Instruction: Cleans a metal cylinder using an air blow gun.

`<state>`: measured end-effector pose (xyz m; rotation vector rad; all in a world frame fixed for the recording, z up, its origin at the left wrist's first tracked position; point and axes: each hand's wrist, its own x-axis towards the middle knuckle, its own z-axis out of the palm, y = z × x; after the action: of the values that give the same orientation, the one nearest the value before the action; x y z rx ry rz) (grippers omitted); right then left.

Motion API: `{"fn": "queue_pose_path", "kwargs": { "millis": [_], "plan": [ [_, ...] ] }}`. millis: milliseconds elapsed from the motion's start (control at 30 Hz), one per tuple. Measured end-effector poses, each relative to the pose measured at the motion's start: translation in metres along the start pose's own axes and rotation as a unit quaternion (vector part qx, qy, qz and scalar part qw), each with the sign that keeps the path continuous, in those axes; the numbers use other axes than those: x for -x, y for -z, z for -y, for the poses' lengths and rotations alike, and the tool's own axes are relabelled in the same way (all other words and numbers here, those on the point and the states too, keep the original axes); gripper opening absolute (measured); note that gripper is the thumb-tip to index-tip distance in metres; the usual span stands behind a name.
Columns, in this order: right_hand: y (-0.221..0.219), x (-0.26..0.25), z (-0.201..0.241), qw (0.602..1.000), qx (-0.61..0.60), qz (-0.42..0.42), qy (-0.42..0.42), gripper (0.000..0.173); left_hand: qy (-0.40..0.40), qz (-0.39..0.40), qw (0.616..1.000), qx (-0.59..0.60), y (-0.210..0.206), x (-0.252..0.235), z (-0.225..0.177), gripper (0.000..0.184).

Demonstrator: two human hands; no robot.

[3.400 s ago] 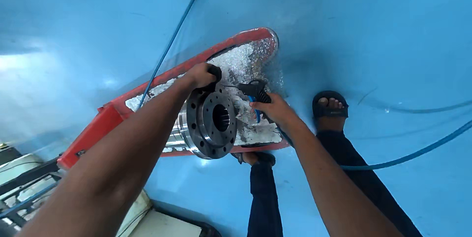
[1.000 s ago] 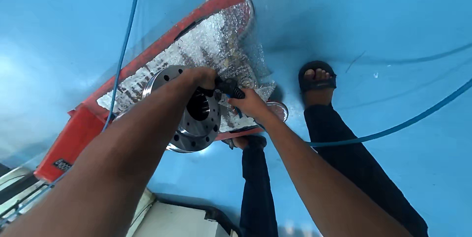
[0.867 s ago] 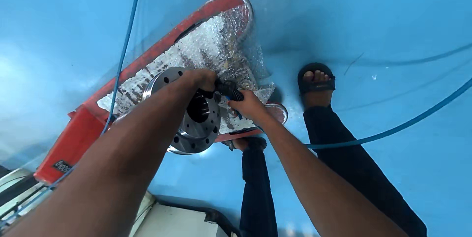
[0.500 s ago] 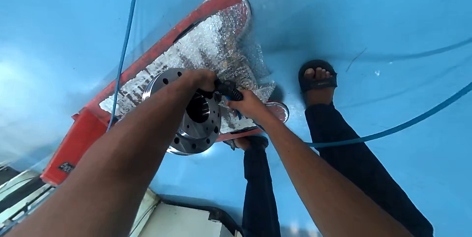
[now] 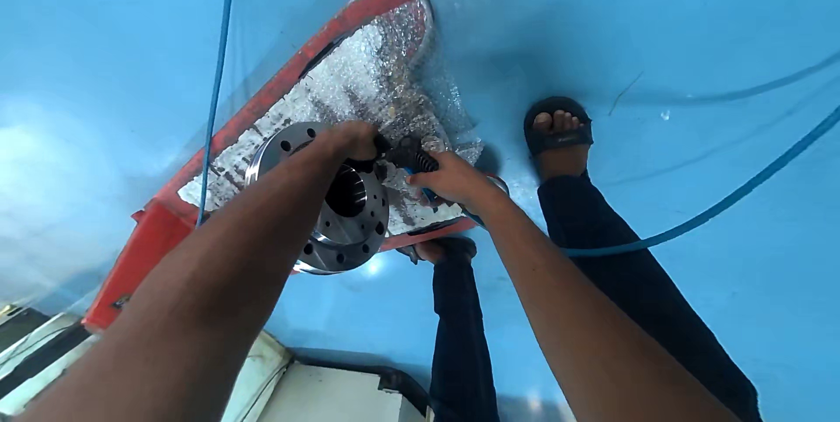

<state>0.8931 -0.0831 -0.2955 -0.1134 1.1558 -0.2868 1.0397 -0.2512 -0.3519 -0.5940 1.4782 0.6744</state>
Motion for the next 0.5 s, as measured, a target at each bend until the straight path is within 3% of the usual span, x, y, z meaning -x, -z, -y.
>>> {"fn": "queue_pose_path", "kwargs": {
  "millis": [133,267,500],
  "plan": [
    [0.003,0.009,-0.014,1.0,0.001,-0.002,-0.022,0.035,0.027,-0.002,0.998,0.056,0.005,0.003,-0.01,0.029],
    [-0.009,0.001,-0.033,1.0,-0.003,0.001,-0.031,0.039,-0.017,0.048,0.996,0.071,0.004,0.015,-0.027,0.033],
    [-0.022,-0.011,-0.053,1.0,0.004,-0.007,0.003,0.038,-0.074,0.084,0.993,-0.039,-0.03,0.004,-0.034,0.028]
  ]
}}
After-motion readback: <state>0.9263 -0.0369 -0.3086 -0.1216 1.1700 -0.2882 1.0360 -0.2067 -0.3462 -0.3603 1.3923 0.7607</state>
